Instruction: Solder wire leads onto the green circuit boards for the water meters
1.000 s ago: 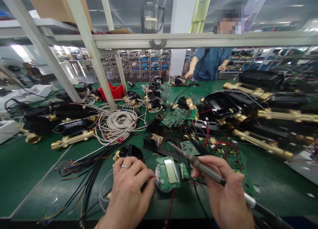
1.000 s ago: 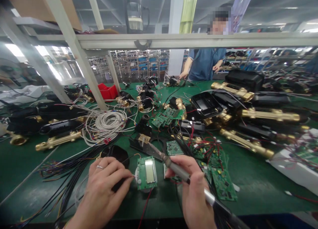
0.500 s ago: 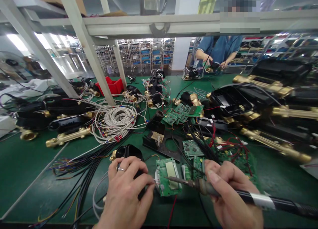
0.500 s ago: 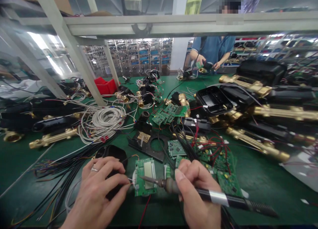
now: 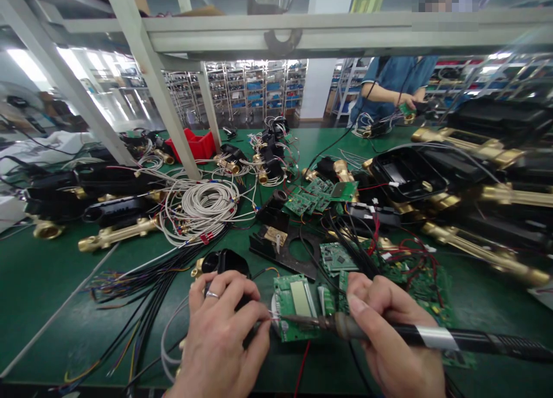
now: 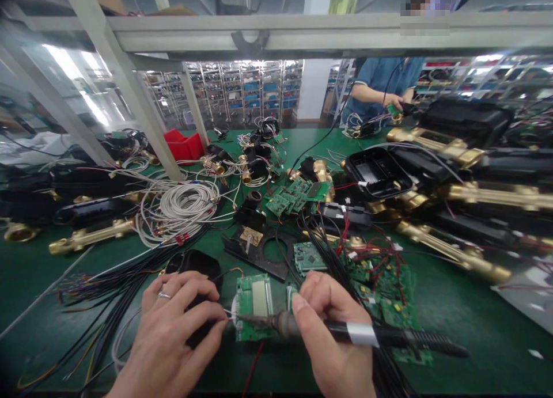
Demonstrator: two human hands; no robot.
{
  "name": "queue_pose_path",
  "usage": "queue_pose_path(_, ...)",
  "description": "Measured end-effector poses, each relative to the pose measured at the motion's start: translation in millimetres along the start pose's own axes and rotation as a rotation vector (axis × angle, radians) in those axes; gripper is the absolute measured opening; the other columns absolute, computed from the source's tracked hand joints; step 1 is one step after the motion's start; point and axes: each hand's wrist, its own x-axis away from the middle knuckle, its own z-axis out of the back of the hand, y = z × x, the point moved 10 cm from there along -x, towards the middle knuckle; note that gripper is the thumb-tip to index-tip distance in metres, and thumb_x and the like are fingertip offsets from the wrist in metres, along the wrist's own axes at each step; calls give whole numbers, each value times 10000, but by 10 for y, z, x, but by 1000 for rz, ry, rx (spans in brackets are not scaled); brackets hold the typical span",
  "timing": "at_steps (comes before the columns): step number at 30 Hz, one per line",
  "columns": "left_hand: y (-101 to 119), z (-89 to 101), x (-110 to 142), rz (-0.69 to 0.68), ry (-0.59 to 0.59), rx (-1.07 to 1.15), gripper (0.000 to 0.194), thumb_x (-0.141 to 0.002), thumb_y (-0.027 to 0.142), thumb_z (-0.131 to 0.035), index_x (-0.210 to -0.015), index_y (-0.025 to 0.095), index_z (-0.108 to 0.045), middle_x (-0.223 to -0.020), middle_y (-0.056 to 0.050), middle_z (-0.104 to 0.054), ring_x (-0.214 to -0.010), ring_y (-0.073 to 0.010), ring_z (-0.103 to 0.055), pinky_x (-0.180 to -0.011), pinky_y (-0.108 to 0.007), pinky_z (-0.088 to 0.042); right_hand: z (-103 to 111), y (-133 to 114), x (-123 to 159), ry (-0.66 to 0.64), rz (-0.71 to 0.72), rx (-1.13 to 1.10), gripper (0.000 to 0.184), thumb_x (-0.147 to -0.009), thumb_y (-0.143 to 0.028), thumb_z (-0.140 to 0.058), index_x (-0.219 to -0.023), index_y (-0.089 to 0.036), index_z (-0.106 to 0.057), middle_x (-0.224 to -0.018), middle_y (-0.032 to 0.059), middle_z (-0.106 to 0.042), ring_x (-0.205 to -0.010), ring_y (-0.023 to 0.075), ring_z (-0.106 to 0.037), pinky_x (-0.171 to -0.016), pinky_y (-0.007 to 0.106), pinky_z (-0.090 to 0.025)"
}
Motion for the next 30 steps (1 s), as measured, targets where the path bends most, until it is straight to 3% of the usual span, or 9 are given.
queue_pose_path(13,10,11,-2,8,10,21,143,-881,189,-702,-874,332,-711,-979,58,-705,-1037,-215,-601,-1039,-421,-236,-33,8,-10,-20,10,32,440,-971,-246,-684,-624,-198,-419,-595,-36,-437,-605,125,-433,-593,274,-383)
queue_pose_path(20,45,99,-29,21,117,42,180,-893,178,-628,-788,305,-702,-897,40,-702,-977,-218,-604,-1005,-414,-262,-15,11,-5,-9,11,27,437,-958,-245,-695,-612,-203,-430,-589,-32,-439,-601,132,-428,-574,276,-382)
queue_pose_path(25,20,20,9,0,28,19,138,-887,195,-689,-875,329,-717,-976,46,-709,-1036,-221,-601,-1031,-423,-240,-26,12,-4,-7,13,26,435,-962,-245,-689,-618,-201,-426,-592,-34,-435,-603,128,-429,-573,269,-382)
queue_pose_path(30,3,3,14,-7,12,6,133,-884,201,-701,-887,333,-713,-985,50,-703,-1050,-219,-603,-1033,-427,-242,-29,3,3,-16,14,32,435,-974,-253,-678,-625,-201,-423,-600,-34,-435,-610,131,-425,-567,271,-364)
